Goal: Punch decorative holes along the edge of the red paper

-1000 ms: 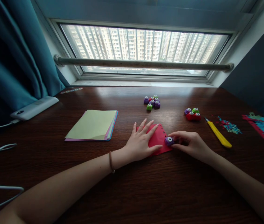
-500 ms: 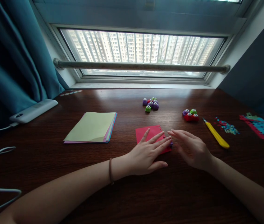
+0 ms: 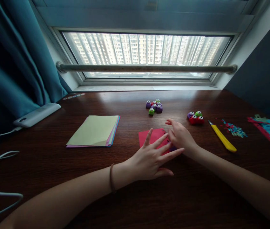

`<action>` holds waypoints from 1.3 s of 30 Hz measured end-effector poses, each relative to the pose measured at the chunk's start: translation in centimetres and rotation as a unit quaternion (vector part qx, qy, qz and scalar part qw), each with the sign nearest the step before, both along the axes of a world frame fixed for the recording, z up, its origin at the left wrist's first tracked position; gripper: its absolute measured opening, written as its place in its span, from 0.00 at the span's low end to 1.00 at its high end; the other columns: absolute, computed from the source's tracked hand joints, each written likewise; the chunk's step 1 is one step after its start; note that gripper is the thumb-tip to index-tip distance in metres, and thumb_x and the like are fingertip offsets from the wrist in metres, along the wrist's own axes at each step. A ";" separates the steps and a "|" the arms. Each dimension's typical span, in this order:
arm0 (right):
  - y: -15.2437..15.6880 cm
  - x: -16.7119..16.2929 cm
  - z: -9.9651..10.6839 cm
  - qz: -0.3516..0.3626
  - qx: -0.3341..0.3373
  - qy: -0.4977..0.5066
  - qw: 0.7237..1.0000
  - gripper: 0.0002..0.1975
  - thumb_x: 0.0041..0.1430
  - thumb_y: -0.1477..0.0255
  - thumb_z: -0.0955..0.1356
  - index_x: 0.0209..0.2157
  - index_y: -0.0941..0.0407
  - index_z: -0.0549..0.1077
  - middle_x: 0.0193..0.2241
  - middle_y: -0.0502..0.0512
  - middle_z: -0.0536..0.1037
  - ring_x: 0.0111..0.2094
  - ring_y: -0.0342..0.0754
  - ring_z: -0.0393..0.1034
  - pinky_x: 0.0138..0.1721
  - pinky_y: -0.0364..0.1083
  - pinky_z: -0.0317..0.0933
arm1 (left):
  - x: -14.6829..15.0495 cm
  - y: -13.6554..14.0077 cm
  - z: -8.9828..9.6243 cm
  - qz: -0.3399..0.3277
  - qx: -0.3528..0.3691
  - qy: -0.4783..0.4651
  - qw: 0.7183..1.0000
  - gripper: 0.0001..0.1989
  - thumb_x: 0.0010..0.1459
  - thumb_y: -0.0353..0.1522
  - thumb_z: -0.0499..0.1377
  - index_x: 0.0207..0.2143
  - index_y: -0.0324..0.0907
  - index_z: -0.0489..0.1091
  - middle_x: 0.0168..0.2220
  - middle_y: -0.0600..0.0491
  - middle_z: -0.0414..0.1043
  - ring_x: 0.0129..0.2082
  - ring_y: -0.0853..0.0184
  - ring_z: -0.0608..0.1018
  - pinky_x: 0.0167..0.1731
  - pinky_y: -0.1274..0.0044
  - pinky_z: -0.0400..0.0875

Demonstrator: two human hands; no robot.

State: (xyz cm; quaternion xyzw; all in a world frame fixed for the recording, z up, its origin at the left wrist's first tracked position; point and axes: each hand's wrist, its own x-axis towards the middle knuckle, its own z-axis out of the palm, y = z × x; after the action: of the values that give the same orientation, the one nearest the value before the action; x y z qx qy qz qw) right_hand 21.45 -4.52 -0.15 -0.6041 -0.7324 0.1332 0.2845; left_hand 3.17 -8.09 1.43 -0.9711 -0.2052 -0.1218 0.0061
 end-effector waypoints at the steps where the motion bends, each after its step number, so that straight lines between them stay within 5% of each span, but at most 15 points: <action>1: 0.2 -0.3 0.1 -0.008 -0.013 -0.045 0.999 0.21 0.56 0.80 0.58 0.52 0.65 0.60 0.47 0.60 0.68 0.49 0.51 0.60 0.52 0.48 0.56 | 0.1 0.0 0.0 0.000 0.002 0.003 1.000 0.31 0.60 0.50 0.40 0.61 0.52 0.35 0.61 0.54 0.50 0.63 0.56 0.42 0.51 0.52 0.12; 7: -0.1 -0.3 0.1 -0.031 -0.085 -0.154 0.984 0.19 0.56 0.81 0.55 0.49 0.65 0.62 0.47 0.61 0.65 0.50 0.55 0.54 0.52 0.51 0.52 | 0.3 -0.1 0.2 0.001 0.009 0.006 1.000 0.29 0.61 0.49 0.40 0.61 0.53 0.37 0.61 0.53 0.51 0.63 0.54 0.46 0.52 0.50 0.15; 22: -0.7 -1.0 1.1 -0.051 -0.047 -0.294 0.953 0.12 0.60 0.76 0.55 0.43 0.60 0.64 0.41 0.59 0.65 0.43 0.55 0.58 0.40 0.51 0.58 | 0.5 -0.5 0.5 -0.013 -0.021 0.011 1.000 0.29 0.61 0.46 0.41 0.62 0.49 0.37 0.60 0.44 0.52 0.62 0.51 0.46 0.56 0.48 0.36; 27: -0.5 -1.0 0.8 -0.040 -0.064 -0.220 0.973 0.14 0.59 0.77 0.54 0.43 0.62 0.64 0.41 0.62 0.66 0.43 0.57 0.58 0.41 0.53 0.57 | 0.4 -0.4 0.2 -0.011 -0.060 0.007 0.998 0.30 0.61 0.47 0.41 0.62 0.49 0.36 0.61 0.45 0.50 0.63 0.52 0.45 0.56 0.53 0.43; 34: 0.3 0.2 -0.6 -0.026 -0.050 -0.097 0.994 0.12 0.56 0.79 0.57 0.41 0.62 0.65 0.41 0.59 0.67 0.45 0.53 0.57 0.49 0.50 0.53 | 0.1 0.2 -0.6 -0.003 -0.097 -0.022 0.995 0.31 0.61 0.47 0.42 0.61 0.48 0.34 0.62 0.55 0.46 0.63 0.55 0.42 0.53 0.49 0.17; 39: -0.6 3.0 -1.0 0.041 -0.041 0.069 0.996 0.12 0.61 0.67 0.61 0.42 0.59 0.65 0.40 0.54 0.69 0.42 0.45 0.62 0.45 0.44 0.57 | 0.0 0.3 -0.6 -0.001 -0.138 -0.005 0.990 0.35 0.59 0.48 0.46 0.62 0.47 0.30 0.64 0.57 0.36 0.63 0.55 0.38 0.57 0.51 0.30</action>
State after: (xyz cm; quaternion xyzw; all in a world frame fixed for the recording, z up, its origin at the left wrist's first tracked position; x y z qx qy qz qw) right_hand 24.40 -5.09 -1.18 -0.5737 -0.7293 0.2165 0.3036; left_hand 3.16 -7.78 0.87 -0.9623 -0.2189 -0.0970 -0.1294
